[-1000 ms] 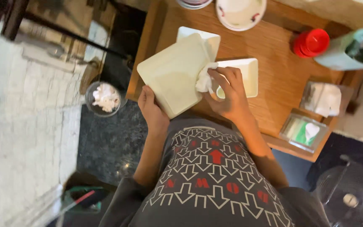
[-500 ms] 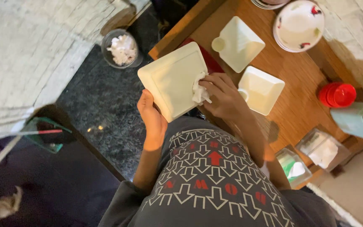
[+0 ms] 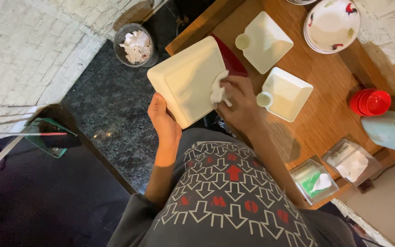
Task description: The person is wiping down small square plates and trays using a white cloth to clean them.
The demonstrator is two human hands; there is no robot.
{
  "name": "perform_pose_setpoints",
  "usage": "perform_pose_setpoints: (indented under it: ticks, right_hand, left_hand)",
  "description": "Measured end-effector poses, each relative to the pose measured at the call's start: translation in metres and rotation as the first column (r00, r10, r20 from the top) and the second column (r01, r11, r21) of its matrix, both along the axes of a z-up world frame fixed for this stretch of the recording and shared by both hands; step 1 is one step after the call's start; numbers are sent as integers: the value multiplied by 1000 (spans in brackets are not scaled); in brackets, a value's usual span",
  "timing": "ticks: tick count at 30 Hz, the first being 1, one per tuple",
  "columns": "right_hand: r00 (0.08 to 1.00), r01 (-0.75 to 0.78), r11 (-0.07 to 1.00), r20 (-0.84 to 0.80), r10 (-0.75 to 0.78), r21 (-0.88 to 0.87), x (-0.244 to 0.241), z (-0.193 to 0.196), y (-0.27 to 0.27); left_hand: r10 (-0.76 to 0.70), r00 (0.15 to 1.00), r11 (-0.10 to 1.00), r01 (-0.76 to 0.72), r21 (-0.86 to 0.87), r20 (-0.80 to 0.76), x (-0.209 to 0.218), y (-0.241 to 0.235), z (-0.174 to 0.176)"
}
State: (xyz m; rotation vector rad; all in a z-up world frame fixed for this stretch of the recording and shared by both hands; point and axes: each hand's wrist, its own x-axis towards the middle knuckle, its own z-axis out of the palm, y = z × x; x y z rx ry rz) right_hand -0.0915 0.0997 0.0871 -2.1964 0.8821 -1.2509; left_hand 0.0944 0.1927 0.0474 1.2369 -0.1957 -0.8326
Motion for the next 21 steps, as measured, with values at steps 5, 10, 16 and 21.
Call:
perform_pose_setpoints:
  ticks: [5,10,16,21]
  right_hand:
    - [1000,-24,999,-4,25,35,-7,-20,-2]
    - [999,47,986,5,-49,160,-3,-19,-2]
    - [956,288,939,9,-295,189,16,-35,-4]
    - [830,437,813,175,-529,384,58,-13,2]
  left_hand:
    - [-72,996,997,74,26,-47,-9,-21,53]
    - [-221,974,971,216,101,44,21,-32,11]
    - [-465,883,884,457,98,72,49,-81,4]
    - [-657,744,754,648,105,121,87,-114,-41]
